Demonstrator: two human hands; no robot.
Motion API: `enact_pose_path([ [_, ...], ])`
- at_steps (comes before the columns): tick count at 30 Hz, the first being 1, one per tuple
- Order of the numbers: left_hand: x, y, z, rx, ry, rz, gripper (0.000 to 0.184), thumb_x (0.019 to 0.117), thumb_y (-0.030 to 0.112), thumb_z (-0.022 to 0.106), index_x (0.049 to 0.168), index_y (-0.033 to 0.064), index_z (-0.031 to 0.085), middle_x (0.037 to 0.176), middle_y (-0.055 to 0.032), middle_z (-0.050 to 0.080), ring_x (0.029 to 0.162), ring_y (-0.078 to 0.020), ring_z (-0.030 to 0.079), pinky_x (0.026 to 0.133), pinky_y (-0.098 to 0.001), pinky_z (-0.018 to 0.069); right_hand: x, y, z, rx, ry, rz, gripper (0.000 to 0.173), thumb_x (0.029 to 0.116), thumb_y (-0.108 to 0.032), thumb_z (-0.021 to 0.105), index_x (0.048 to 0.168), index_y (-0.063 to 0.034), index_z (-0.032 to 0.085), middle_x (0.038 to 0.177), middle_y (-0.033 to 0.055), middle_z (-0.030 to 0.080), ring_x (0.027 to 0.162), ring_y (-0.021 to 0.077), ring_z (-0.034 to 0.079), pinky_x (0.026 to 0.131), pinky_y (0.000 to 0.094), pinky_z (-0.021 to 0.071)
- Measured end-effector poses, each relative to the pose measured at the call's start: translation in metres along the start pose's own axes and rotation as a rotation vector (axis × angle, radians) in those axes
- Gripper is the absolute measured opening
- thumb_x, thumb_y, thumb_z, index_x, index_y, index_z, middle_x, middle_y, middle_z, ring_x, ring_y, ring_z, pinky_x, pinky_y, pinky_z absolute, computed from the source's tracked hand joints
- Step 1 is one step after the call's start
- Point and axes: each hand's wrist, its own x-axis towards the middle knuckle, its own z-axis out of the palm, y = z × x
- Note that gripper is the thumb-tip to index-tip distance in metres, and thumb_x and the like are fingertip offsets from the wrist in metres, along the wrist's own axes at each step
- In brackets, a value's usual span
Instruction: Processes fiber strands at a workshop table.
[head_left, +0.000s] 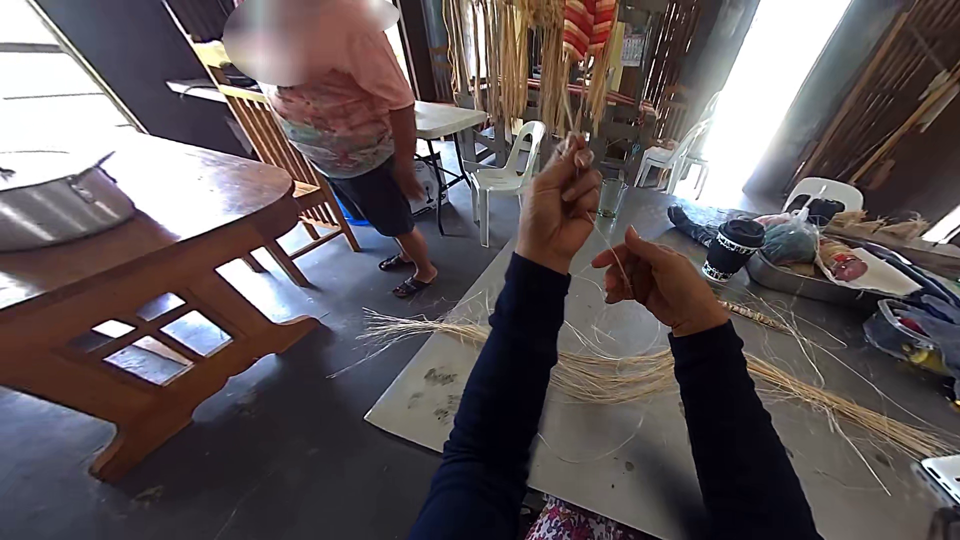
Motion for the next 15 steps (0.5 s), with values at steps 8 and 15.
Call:
enact_pose_path([
  [8,-0.002,-0.008,0.007,0.134,0.021,0.005,0.025,0.1093,0.011,0.036,0.093,0.0154,0.055,0.069,0.0076,0.050,0.046,0.0025,0.036,0.042,-0.0103,0.0324,0.009,0.003,0.018,-0.003,0.206,-0.112,0.029,0.1076,-0.008,0.046,0.091,-0.0024,0.070,0.063,-0.0001,0.064,0.048,0.0027,0.054,0.046,0.0161,0.0459],
  [15,-0.003,-0.013,0.011,0.122,0.046,0.038,0.024,0.1073,0.004,0.039,0.094,0.0120,0.057,0.073,0.0052,0.053,0.047,0.0013,0.037,0.042,-0.0112,0.0327,0.008,0.003,0.022,-0.002,0.295,-0.135,0.026,0.1053,-0.004,0.049,0.088,-0.0025,0.070,0.063,-0.0010,0.064,0.042,0.0002,0.045,0.039,0.0142,0.0350],
])
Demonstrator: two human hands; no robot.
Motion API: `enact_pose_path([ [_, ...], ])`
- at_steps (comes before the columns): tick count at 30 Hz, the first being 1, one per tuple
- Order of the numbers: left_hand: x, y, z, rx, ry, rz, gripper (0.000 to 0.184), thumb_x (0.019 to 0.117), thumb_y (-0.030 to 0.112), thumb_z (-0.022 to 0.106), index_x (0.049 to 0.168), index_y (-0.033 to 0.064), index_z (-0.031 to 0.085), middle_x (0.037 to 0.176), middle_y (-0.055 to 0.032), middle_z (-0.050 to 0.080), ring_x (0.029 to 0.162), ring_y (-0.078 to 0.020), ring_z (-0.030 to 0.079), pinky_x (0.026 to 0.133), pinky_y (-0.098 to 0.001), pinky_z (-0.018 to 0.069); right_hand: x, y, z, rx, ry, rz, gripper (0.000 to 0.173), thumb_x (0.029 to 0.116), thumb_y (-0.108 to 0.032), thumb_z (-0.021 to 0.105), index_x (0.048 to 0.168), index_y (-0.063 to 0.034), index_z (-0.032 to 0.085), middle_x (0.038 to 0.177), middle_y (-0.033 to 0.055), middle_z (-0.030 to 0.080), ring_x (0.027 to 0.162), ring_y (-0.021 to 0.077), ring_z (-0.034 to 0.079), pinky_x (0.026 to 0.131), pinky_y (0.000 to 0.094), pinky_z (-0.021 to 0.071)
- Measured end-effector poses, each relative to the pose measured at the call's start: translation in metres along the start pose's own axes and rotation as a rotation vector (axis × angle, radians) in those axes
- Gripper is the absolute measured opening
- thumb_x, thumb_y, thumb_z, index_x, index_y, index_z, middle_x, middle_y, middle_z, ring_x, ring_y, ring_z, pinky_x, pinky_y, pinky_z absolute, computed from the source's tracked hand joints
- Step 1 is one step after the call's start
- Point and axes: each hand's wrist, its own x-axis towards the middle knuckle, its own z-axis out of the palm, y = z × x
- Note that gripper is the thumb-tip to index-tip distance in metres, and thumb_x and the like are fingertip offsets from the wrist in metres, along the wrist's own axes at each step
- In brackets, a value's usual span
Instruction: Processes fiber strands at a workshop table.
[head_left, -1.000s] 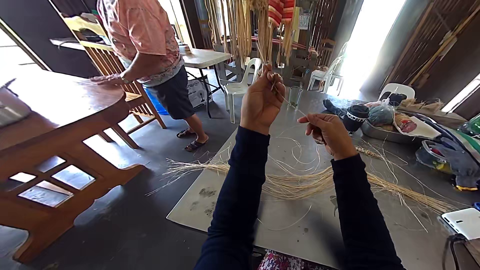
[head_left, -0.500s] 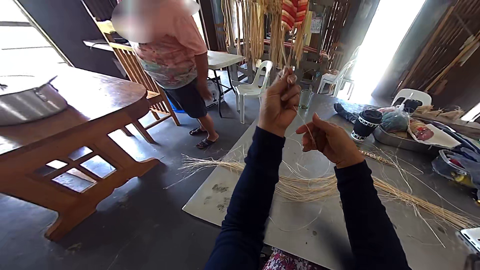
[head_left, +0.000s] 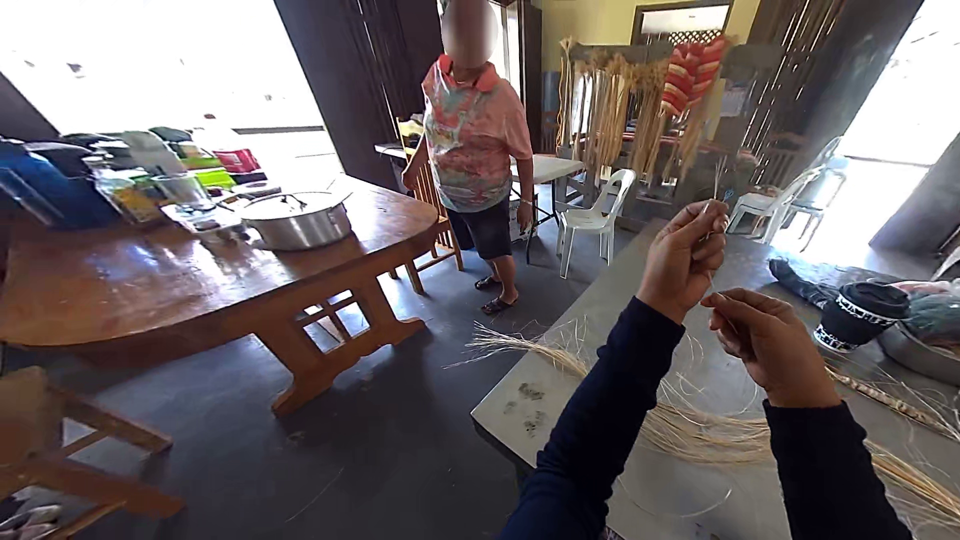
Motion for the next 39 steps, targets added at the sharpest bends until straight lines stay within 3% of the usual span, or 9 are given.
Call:
enact_pose_path([
  [6,-0.002,-0.004,0.007,0.022,-0.006,-0.027,0.022,0.1073,0.003,0.040,0.095,0.0110,0.057,0.072,0.0043,0.052,0.046,0.0011,0.037,0.041,-0.0114,0.0310,-0.001,-0.003,0.000,0.014,0.074,0.057,0.032,0.1068,-0.005,0.044,0.088,-0.0041,0.070,0.057,-0.0026,0.057,0.040,0.0004,0.039,0.038,0.0148,0.0314],
  [10,-0.003,-0.011,0.011,0.041,-0.044,-0.042,0.023,0.1060,0.001,0.041,0.093,0.0094,0.058,0.071,0.0032,0.053,0.044,0.0010,0.035,0.040,-0.0116,0.0288,-0.002,-0.003,-0.004,-0.061,0.119,0.040,0.032,0.1041,-0.003,0.049,0.079,-0.0076,0.069,0.051,-0.0050,0.051,0.038,-0.0004,0.034,0.036,0.0154,0.0248],
  [16,-0.007,-0.015,0.016,0.085,-0.065,-0.043,0.023,0.1058,0.000,0.041,0.092,0.0085,0.058,0.069,0.0033,0.051,0.043,0.0008,0.032,0.039,-0.0120,0.0269,-0.003,-0.005,-0.010,-0.184,0.081,0.041,0.027,0.1030,-0.002,0.053,0.080,-0.0067,0.067,0.053,-0.0043,0.054,0.040,0.0005,0.037,0.039,0.0161,0.0290],
  [23,-0.005,0.006,0.008,0.134,-0.021,0.059,0.024,0.1080,0.005,0.037,0.097,0.0122,0.057,0.074,0.0065,0.052,0.047,0.0032,0.036,0.043,-0.0099,0.0333,0.002,0.001,-0.016,-0.274,0.065,0.088,0.018,0.1017,-0.004,0.059,0.088,-0.0033,0.069,0.056,-0.0039,0.054,0.041,0.0011,0.037,0.040,0.0162,0.0314],
  [32,0.002,0.043,-0.024,-0.096,0.003,0.232,0.028,0.1111,0.011,0.029,0.098,0.0156,0.053,0.072,0.0081,0.057,0.045,0.0035,0.040,0.044,-0.0095,0.0377,0.009,0.003,-0.034,-0.604,-0.033,0.093,0.014,0.0993,-0.008,0.067,0.087,-0.0026,0.071,0.058,-0.0016,0.057,0.043,0.0012,0.039,0.042,0.0178,0.0315],
  [36,0.003,0.053,-0.033,-0.147,0.007,0.300,0.028,0.1100,0.009,0.028,0.098,0.0154,0.053,0.073,0.0075,0.055,0.044,0.0038,0.038,0.042,-0.0092,0.0359,0.017,0.010,-0.050,-0.862,0.046,0.143,0.015,0.0989,-0.013,0.069,0.089,-0.0021,0.072,0.064,0.0042,0.062,0.049,0.0099,0.050,0.051,0.0291,0.0440],
  [38,0.002,0.058,-0.035,-0.174,0.002,0.323,0.029,0.1102,0.010,0.028,0.096,0.0147,0.053,0.071,0.0070,0.054,0.044,0.0036,0.038,0.042,-0.0089,0.0361,0.024,0.016,-0.064,-1.061,0.106,0.202,0.015,0.0976,-0.015,0.070,0.092,-0.0007,0.073,0.076,0.0138,0.069,0.063,0.0251,0.064,0.064,0.0468,0.0546],
  [39,0.002,0.060,-0.036,-0.186,0.001,0.331,0.031,0.1105,0.011,0.027,0.095,0.0144,0.054,0.070,0.0071,0.054,0.043,0.0035,0.037,0.042,-0.0091,0.0358,0.027,0.018,-0.073,-1.155,0.111,0.250,0.015,0.0946,-0.015,0.073,0.096,0.0002,0.074,0.087,0.0195,0.072,0.078,0.0345,0.069,0.074,0.0574,0.0547],
])
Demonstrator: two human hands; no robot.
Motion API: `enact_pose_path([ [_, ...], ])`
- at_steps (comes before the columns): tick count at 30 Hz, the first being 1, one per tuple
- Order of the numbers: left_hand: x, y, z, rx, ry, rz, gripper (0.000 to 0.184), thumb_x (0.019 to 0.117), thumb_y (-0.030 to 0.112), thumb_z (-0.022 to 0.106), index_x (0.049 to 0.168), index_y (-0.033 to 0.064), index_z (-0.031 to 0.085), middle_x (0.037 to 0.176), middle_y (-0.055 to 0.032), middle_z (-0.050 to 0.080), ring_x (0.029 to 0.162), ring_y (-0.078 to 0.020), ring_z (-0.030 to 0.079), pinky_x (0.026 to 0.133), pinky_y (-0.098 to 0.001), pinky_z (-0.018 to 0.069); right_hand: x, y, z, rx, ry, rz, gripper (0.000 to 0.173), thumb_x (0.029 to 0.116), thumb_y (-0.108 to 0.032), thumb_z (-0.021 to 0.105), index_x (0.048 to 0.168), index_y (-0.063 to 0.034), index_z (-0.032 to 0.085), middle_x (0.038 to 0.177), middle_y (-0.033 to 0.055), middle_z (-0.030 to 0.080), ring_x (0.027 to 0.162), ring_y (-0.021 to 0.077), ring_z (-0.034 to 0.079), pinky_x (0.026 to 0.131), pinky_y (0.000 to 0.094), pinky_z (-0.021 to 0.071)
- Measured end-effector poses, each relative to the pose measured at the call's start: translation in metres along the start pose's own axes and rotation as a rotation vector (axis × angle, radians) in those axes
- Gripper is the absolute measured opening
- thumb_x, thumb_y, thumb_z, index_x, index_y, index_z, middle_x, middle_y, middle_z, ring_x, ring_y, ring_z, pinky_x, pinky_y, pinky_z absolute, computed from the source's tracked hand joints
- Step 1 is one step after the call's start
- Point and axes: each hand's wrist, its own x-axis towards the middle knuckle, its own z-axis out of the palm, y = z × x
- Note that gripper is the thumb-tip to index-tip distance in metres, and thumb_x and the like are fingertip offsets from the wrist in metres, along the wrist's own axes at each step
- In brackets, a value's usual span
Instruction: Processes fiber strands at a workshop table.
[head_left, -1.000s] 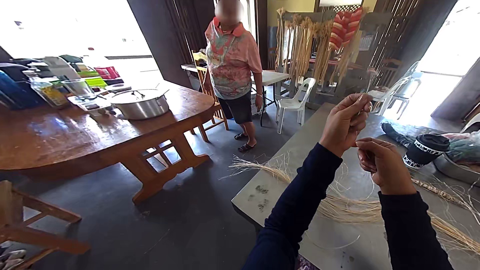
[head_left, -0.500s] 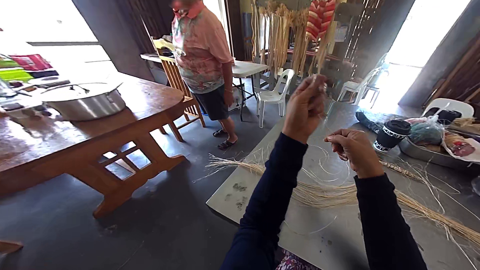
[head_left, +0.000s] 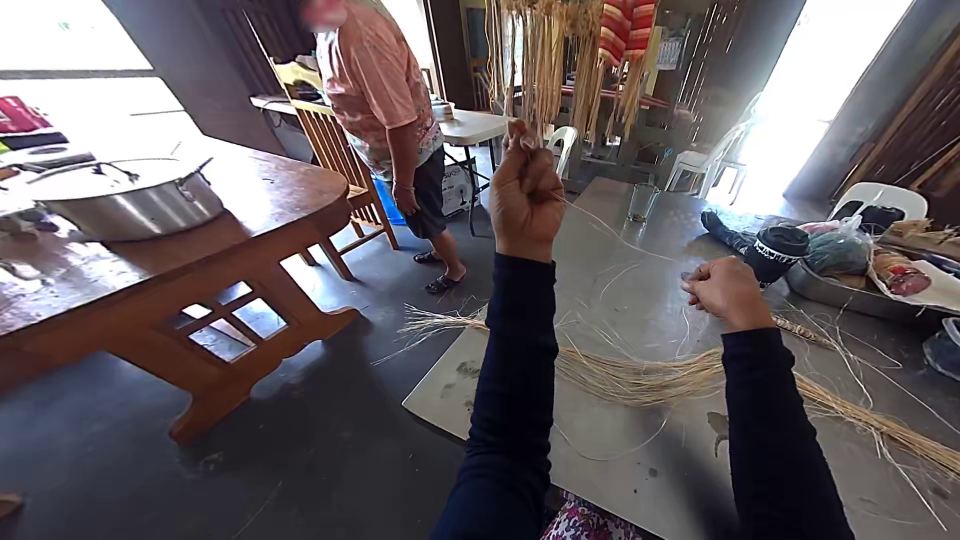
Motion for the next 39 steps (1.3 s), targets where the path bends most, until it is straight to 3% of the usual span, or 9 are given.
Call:
enact_pose_path([
  [3,0.000,0.003,-0.001,-0.003,0.007,0.035,0.032,0.1101,0.010,0.027,0.094,0.0134,0.054,0.065,0.0078,0.052,0.042,0.0035,0.037,0.042,-0.0094,0.0356,0.006,0.024,-0.017,-0.128,-0.220,0.046,0.066,0.0860,-0.015,0.083,0.143,0.0028,0.055,0.135,0.0337,0.057,0.129,0.0519,0.051,0.104,0.0728,0.0358],
  [5,0.001,0.003,-0.002,-0.009,0.014,0.038,0.031,0.1097,0.009,0.028,0.093,0.0135,0.054,0.064,0.0079,0.051,0.042,0.0033,0.036,0.041,-0.0095,0.0345,0.000,0.037,-0.032,0.057,-0.279,-0.094,0.090,0.0829,-0.010,0.085,0.158,-0.0027,0.036,0.141,0.0326,0.053,0.127,0.0479,0.051,0.104,0.0651,0.0383],
  [9,-0.001,-0.003,0.003,-0.011,0.040,0.006,0.030,0.1108,0.011,0.027,0.097,0.0131,0.054,0.066,0.0075,0.052,0.042,0.0036,0.036,0.041,-0.0090,0.0339,-0.022,0.033,-0.055,0.457,-0.202,-0.427,0.068,0.0826,-0.006,0.073,0.148,-0.0092,0.054,0.140,0.0101,0.062,0.121,0.0210,0.061,0.096,0.0398,0.0514],
  [14,-0.007,-0.018,0.011,-0.044,0.000,-0.086,0.030,0.1103,0.011,0.028,0.097,0.0113,0.054,0.065,0.0066,0.052,0.041,0.0024,0.036,0.040,-0.0101,0.0339,-0.046,0.000,-0.054,0.584,0.131,-0.474,0.023,0.0987,-0.016,0.067,0.120,-0.0071,0.071,0.109,0.0026,0.074,0.094,0.0074,0.069,0.085,0.0267,0.0568],
  [23,-0.021,-0.047,0.029,-0.150,-0.093,-0.303,0.026,0.1099,0.010,0.028,0.099,0.0100,0.052,0.068,0.0043,0.052,0.044,0.0017,0.039,0.041,-0.0098,0.0362,-0.044,-0.042,-0.019,0.873,-0.096,-0.642,0.039,0.1079,-0.029,0.045,0.123,-0.0028,0.069,0.121,0.0057,0.073,0.116,0.0140,0.067,0.101,0.0355,0.0544],
  [26,-0.023,-0.050,0.031,-0.159,-0.091,-0.321,0.026,0.1108,0.012,0.028,0.100,0.0094,0.052,0.067,0.0037,0.052,0.043,0.0011,0.039,0.041,-0.0104,0.0362,-0.046,-0.045,-0.011,0.879,-0.245,-0.687,0.044,0.0993,-0.032,0.059,0.131,-0.0010,0.062,0.114,0.0033,0.074,0.105,0.0089,0.068,0.095,0.0306,0.0550],
  [31,-0.018,-0.044,0.027,-0.089,-0.072,-0.261,0.029,0.1109,0.012,0.027,0.096,0.0105,0.052,0.070,0.0043,0.054,0.045,0.0017,0.040,0.042,-0.0098,0.0375,-0.041,-0.041,-0.006,0.856,-0.480,-0.624,0.025,0.0901,0.002,0.065,0.115,0.0025,0.066,0.072,-0.0011,0.065,0.064,0.0072,0.064,0.066,0.0270,0.0595],
  [34,-0.010,-0.024,0.018,-0.011,-0.066,-0.165,0.031,0.1079,0.007,0.029,0.093,0.0093,0.056,0.065,0.0049,0.053,0.045,0.0017,0.041,0.043,-0.0104,0.0381,-0.033,-0.024,-0.019,0.816,-0.442,-0.593,0.014,0.0912,0.003,0.063,0.104,0.0006,0.067,0.072,-0.0022,0.064,0.061,0.0051,0.062,0.062,0.0233,0.0571],
  [39,0.006,0.017,-0.012,0.012,0.003,0.018,0.029,0.1089,0.012,0.029,0.097,0.0059,0.055,0.066,0.0008,0.054,0.047,-0.0019,0.045,0.045,-0.0131,0.0420,-0.029,0.022,-0.055,0.830,-0.231,-0.543,0.021,0.0904,0.001,0.062,0.110,-0.0007,0.068,0.077,-0.0021,0.067,0.068,0.0081,0.067,0.070,0.0297,0.0613],
])
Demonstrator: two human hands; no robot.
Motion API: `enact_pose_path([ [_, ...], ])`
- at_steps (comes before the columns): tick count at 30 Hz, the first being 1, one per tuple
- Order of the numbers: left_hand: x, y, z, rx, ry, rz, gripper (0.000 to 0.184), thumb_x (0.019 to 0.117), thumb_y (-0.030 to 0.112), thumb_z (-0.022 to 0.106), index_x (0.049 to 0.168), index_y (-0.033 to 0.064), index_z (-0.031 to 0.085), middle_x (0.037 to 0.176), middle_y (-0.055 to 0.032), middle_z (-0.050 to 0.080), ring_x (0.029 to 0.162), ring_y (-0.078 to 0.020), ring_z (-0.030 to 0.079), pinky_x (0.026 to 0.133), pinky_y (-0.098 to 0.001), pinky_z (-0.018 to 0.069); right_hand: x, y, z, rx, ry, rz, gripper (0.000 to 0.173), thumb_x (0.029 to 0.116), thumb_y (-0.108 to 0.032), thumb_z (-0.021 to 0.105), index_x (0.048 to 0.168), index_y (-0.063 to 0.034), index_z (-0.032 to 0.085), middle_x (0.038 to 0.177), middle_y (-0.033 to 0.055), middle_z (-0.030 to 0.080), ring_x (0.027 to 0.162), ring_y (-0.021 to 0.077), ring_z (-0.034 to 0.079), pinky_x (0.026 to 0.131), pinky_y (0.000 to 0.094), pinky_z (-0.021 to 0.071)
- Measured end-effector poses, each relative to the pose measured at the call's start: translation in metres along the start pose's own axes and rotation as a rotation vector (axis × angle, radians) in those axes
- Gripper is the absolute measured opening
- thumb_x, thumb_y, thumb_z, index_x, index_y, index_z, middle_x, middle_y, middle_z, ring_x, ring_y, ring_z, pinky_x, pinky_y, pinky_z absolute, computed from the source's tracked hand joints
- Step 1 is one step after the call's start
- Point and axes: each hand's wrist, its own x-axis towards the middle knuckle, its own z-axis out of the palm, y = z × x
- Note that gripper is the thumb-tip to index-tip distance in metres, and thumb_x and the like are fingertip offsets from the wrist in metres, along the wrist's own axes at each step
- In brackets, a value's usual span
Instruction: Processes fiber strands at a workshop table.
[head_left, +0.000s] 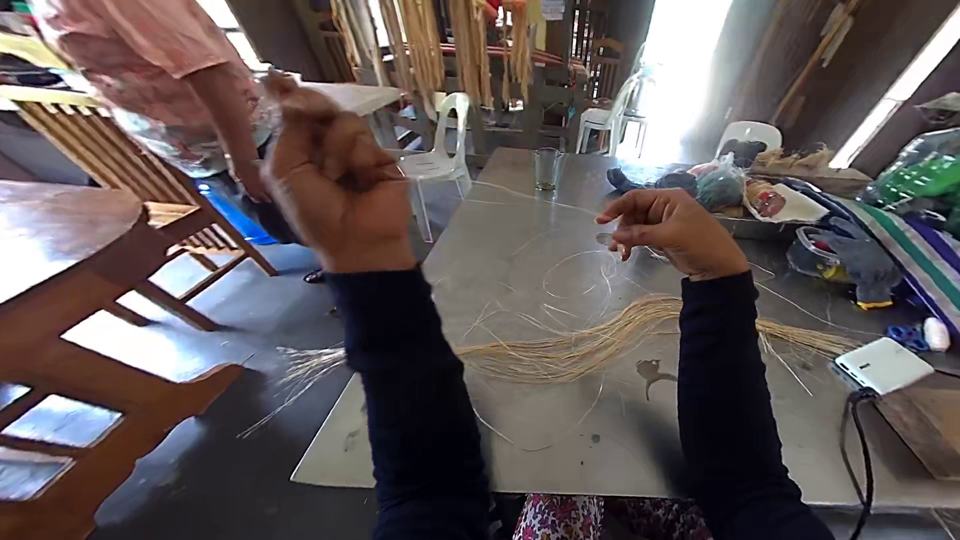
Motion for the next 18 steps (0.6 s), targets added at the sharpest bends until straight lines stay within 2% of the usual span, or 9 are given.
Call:
enact_pose_path([
  [3,0.004,0.020,-0.008,0.014,0.049,0.065,0.036,0.1094,0.012,0.028,0.086,0.0048,0.055,0.062,-0.0003,0.053,0.047,-0.0037,0.045,0.045,-0.0144,0.0417,-0.016,-0.004,-0.023,0.049,0.187,-0.009,0.022,0.0917,0.005,0.059,0.111,-0.0035,0.068,0.075,-0.0051,0.067,0.067,0.0076,0.068,0.074,0.0317,0.0634],
  [6,0.007,0.035,-0.025,0.006,0.003,0.086,0.042,0.1106,0.014,0.024,0.085,0.0039,0.055,0.063,-0.0006,0.054,0.050,-0.0045,0.047,0.049,-0.0145,0.0445,-0.032,-0.008,-0.036,0.067,0.271,0.057,0.018,0.0943,0.008,0.059,0.104,-0.0018,0.071,0.078,-0.0010,0.073,0.068,0.0087,0.071,0.071,0.0280,0.0634],
  [8,0.012,0.043,-0.039,-0.032,-0.037,0.067,0.041,0.1107,0.016,0.025,0.087,0.0037,0.057,0.062,-0.0005,0.053,0.049,-0.0066,0.047,0.049,-0.0179,0.0445,-0.037,-0.016,-0.039,-0.080,0.284,0.165,0.010,0.0946,0.007,0.063,0.096,0.0018,0.071,0.076,0.0027,0.073,0.066,0.0096,0.071,0.069,0.0267,0.0630],
  [10,0.015,0.045,-0.045,-0.006,-0.034,0.076,0.036,0.1118,0.017,0.026,0.092,0.0064,0.055,0.064,0.0006,0.052,0.049,-0.0063,0.045,0.047,-0.0181,0.0444,-0.036,-0.025,-0.042,-0.344,0.269,0.261,0.004,0.0938,0.003,0.068,0.092,0.0039,0.072,0.074,0.0053,0.072,0.064,0.0092,0.070,0.069,0.0256,0.0619],
  [11,0.015,0.043,-0.045,0.013,-0.005,0.085,0.034,0.1122,0.016,0.027,0.094,0.0067,0.054,0.064,0.0008,0.050,0.048,-0.0063,0.045,0.046,-0.0178,0.0437,-0.035,-0.030,-0.043,-0.500,0.258,0.297,0.005,0.0936,0.000,0.071,0.091,0.0027,0.074,0.074,0.0056,0.073,0.063,0.0087,0.069,0.068,0.0258,0.0610],
  [13,0.013,0.040,-0.043,0.029,0.074,0.088,0.038,0.1126,0.018,0.025,0.090,0.0071,0.053,0.060,0.0023,0.047,0.045,-0.0050,0.043,0.044,-0.0162,0.0411,-0.034,-0.043,-0.046,-0.751,0.226,0.361,0.008,0.0943,-0.006,0.072,0.093,0.0003,0.076,0.077,0.0069,0.073,0.065,0.0114,0.069,0.072,0.0312,0.0597],
  [16,0.012,0.042,-0.046,0.062,0.125,0.100,0.038,0.1123,0.017,0.023,0.088,0.0070,0.050,0.059,0.0019,0.044,0.045,-0.0049,0.041,0.045,-0.0153,0.0401,-0.032,-0.059,-0.060,-0.913,0.214,0.398,0.010,0.0955,-0.008,0.070,0.095,-0.0013,0.077,0.081,0.0092,0.074,0.070,0.0174,0.070,0.076,0.0392,0.0599],
  [18,0.013,0.046,-0.053,0.124,0.171,0.136,0.037,0.1106,0.013,0.025,0.086,0.0048,0.051,0.061,-0.0005,0.047,0.047,-0.0071,0.044,0.047,-0.0167,0.0434,-0.032,-0.068,-0.071,-0.967,0.234,0.396,0.009,0.0956,-0.008,0.071,0.095,-0.0014,0.077,0.082,0.0093,0.074,0.070,0.0166,0.070,0.077,0.0378,0.0600],
])
